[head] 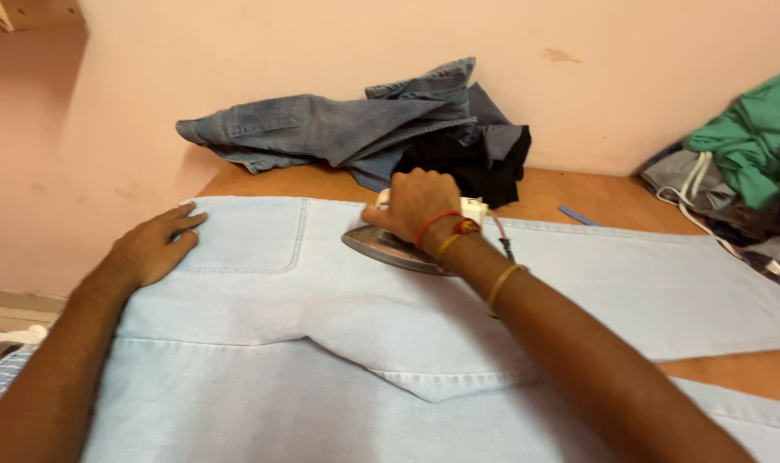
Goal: The person irons a pair of light blue jeans laid flat on a wooden table. They use a handheld iron to smooth the fabric, repeatedly moving the iron back and forth across the leg and waist areas while holding the garment in place with the other hand.
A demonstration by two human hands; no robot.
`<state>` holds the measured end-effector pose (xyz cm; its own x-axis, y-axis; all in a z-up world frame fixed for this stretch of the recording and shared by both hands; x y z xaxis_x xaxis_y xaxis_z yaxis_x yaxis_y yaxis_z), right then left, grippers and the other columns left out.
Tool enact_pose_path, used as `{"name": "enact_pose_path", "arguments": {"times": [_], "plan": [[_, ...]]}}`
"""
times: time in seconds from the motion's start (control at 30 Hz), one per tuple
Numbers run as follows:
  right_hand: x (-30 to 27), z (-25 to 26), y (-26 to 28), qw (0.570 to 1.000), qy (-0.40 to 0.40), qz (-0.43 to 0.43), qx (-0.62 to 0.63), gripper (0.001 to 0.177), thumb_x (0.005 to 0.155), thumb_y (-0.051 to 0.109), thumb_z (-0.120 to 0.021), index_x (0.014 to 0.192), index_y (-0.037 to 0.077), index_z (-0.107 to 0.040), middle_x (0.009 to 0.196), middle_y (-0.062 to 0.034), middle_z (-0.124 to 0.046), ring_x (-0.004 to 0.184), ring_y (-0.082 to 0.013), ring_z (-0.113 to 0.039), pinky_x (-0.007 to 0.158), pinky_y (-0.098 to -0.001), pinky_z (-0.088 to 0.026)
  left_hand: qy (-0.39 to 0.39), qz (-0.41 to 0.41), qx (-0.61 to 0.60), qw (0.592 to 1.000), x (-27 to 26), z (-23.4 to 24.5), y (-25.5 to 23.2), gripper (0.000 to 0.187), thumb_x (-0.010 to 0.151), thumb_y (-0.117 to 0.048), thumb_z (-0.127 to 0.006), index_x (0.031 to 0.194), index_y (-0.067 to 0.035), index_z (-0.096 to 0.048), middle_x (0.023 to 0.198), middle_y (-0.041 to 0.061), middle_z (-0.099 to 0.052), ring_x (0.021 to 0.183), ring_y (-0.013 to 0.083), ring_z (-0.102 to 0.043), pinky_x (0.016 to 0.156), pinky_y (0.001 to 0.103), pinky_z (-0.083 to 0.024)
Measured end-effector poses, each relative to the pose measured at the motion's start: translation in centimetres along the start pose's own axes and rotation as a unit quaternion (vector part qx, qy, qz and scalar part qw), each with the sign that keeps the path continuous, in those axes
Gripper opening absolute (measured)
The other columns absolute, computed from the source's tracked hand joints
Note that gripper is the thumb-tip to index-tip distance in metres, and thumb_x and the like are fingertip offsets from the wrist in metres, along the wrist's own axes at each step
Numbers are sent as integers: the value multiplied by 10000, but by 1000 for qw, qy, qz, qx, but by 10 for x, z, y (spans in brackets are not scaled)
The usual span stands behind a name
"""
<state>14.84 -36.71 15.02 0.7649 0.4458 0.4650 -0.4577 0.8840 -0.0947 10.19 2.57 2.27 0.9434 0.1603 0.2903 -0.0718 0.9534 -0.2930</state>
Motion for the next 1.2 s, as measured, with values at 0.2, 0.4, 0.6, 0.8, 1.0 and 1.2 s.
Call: {"name": "enact_pose_path", "arguments": {"times": [0.2,0.4,0.6,0.8,1.0,1.2], "plan": [[-53,3,-105,995,48,-61,-57,670,806,707,-622,832,64,-809,778,-186,-732,717,-333,-720,644,-453,-560,23,25,8,999,-3,-1,2,496,963,-419,-524,1454,-364,-565,1653,-108,-381,1381,225,-518,1152,436,-410],[-115,21,-234,974,98,-174,-104,618,808,707,-592,1009,167,-816,806,-149,-769,715,-326,-751,648,-462,-587,37,46,14,998,-4,-1,1,483,990,-447,-482,1465,-389,-547,1660,-123,-360,1393,220,-509,1176,461,-390],[-156,32,-329,934,127,-273,-191,657,890,671,-525,899,110,-868,866,-181,-807,780,-338,-778,686,-430,-602,39,50,20,998,-2,-4,4,479,992,-450,-483,1463,-386,-546,1662,-127,-361,1389,218,-517,1180,458,-396],[-152,33,-360,922,68,-340,-173,642,881,613,-550,970,47,-841,928,-227,-793,829,-379,-773,706,-441,-589,28,31,24,999,2,-8,7,493,975,-434,-508,1462,-380,-554,1657,-113,-370,1381,220,-522,1163,446,-410],[-150,40,-331,939,95,-292,-153,647,886,600,-533,959,40,-849,960,-238,-782,887,-386,-760,773,-468,-586,6,8,22,1000,3,0,0,489,956,-419,-534,1440,-372,-586,1650,-108,-395,1383,222,-524,1152,424,-422],[-151,36,-259,962,145,-199,-116,614,751,667,-570,943,145,-831,881,-182,-769,814,-362,-756,767,-473,-601,16,37,24,999,-2,-1,6,493,965,-432,-530,1451,-363,-571,1646,-104,-390,1412,234,-485,1150,449,-405]]}}
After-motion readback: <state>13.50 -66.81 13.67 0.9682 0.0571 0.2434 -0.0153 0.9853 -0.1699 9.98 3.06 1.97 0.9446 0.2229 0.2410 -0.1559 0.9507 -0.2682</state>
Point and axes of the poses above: each hand's wrist, its own x-axis towards the middle knuckle, its own z-axis out of the back of the hand, y = z × x, the point moved 10 cm from there along x, towards the middle knuckle
